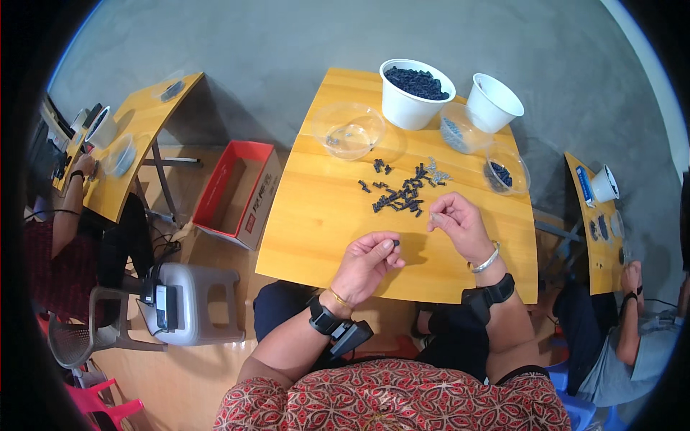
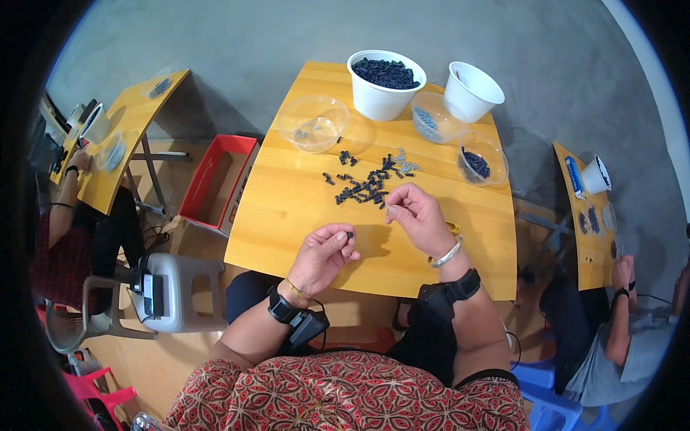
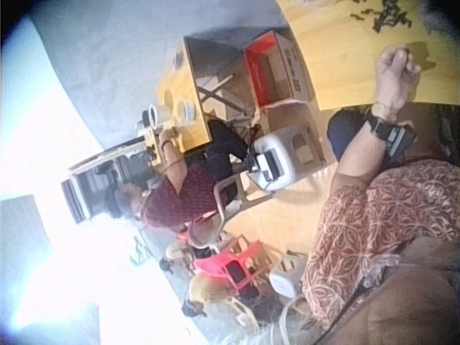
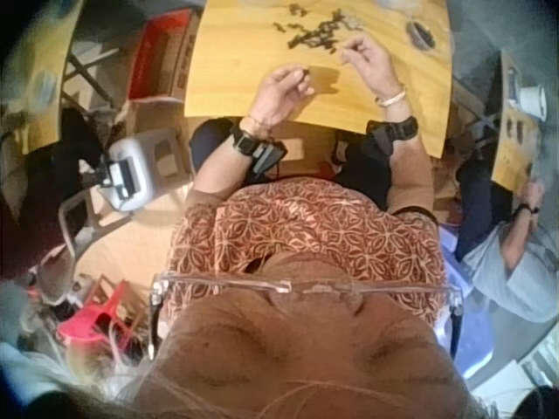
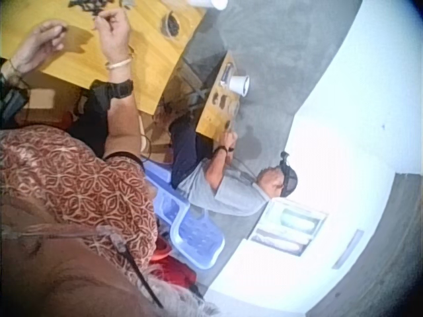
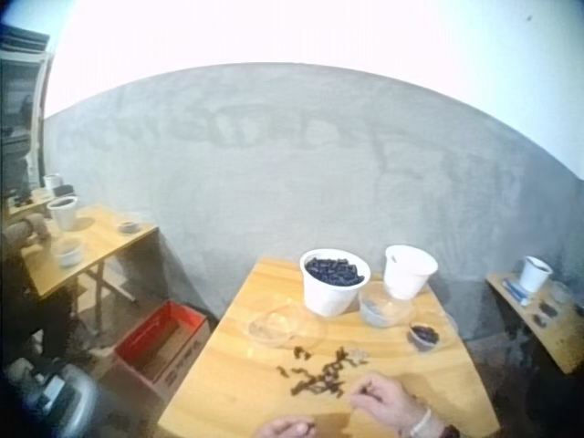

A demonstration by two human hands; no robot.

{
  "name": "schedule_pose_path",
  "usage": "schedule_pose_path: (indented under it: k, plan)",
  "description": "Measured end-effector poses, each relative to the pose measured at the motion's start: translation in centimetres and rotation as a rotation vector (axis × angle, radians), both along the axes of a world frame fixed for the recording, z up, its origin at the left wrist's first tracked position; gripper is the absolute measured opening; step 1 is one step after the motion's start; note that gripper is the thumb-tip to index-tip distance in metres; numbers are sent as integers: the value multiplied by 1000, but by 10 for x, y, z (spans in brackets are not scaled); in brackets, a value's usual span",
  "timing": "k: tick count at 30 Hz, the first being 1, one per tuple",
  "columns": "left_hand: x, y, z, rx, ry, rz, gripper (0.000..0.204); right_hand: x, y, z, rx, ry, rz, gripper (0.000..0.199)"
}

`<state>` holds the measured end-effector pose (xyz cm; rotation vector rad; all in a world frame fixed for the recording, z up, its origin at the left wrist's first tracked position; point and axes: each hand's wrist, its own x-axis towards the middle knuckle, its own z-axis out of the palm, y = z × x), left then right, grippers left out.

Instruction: Assembling small black plastic components by hand and sorting them.

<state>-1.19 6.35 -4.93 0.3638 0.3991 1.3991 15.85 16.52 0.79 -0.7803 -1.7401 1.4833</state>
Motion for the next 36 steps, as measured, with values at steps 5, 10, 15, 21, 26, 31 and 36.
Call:
schedule_pose_path:
  k: [5, 10, 15, 21, 26, 31, 36]
  plan:
    - [-2, -2, 5, -7, -48, -6, 17, -14, -18, 6, 0, 33, 50, 7]
    - [-5, -3, 7, 27, -104, -43, 19, -24, -30, 7, -24, 74, -14, 7]
    - [-8, -5, 8, 66, -159, -51, 18, -27, -38, 7, -8, 89, -12, 7]
    - [-5, -1, 3, 88, 65, 75, 15, -33, -47, 6, -55, 86, -19, 8]
    - [-3, 0, 6, 103, 285, 149, 13, -35, -49, -10, -113, 122, -3, 8]
    - [-5, -1, 4, 108, 251, 113, 16, -35, -52, -16, -210, 241, -15, 9]
    - [-4, -1, 4, 99, 108, 87, 16, -37, -52, -21, -250, 339, -7, 9]
